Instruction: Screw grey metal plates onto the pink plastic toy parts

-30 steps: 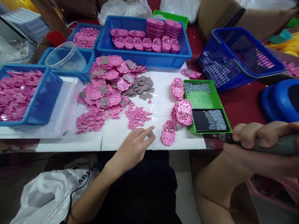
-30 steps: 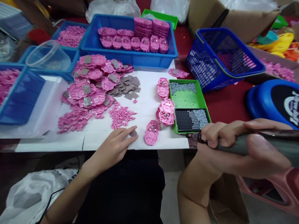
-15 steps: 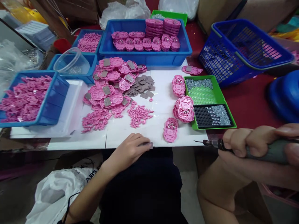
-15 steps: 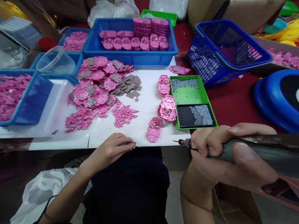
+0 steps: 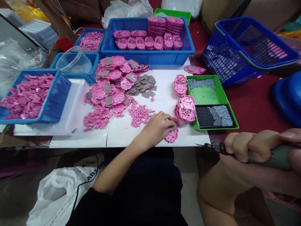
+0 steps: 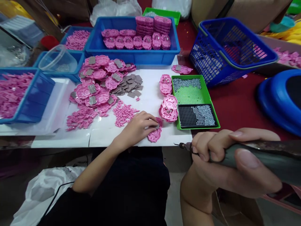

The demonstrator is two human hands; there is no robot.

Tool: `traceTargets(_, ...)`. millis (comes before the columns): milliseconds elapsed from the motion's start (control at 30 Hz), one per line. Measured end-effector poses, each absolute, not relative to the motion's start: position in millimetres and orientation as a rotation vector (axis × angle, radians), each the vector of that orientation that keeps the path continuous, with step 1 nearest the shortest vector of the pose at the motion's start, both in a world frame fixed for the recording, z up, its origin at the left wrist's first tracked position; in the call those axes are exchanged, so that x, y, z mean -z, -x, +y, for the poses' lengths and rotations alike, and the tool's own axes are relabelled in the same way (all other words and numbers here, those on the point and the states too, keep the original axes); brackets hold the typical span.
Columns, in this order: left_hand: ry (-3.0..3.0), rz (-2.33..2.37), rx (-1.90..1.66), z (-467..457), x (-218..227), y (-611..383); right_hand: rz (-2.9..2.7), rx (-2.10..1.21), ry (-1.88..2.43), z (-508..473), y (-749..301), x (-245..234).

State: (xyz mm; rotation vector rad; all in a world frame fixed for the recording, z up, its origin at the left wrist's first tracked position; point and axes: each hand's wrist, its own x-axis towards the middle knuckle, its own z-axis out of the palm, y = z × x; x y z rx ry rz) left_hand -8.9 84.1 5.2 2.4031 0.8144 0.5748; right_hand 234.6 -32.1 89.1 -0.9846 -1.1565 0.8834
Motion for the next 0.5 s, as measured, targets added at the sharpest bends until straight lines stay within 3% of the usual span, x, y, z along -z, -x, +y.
traceTargets(500,-2.421,0.799,-0.486,85.5,-3.6,5.3,-1.195,-0.902,0.944,-25.5,-229.4,-95.2)
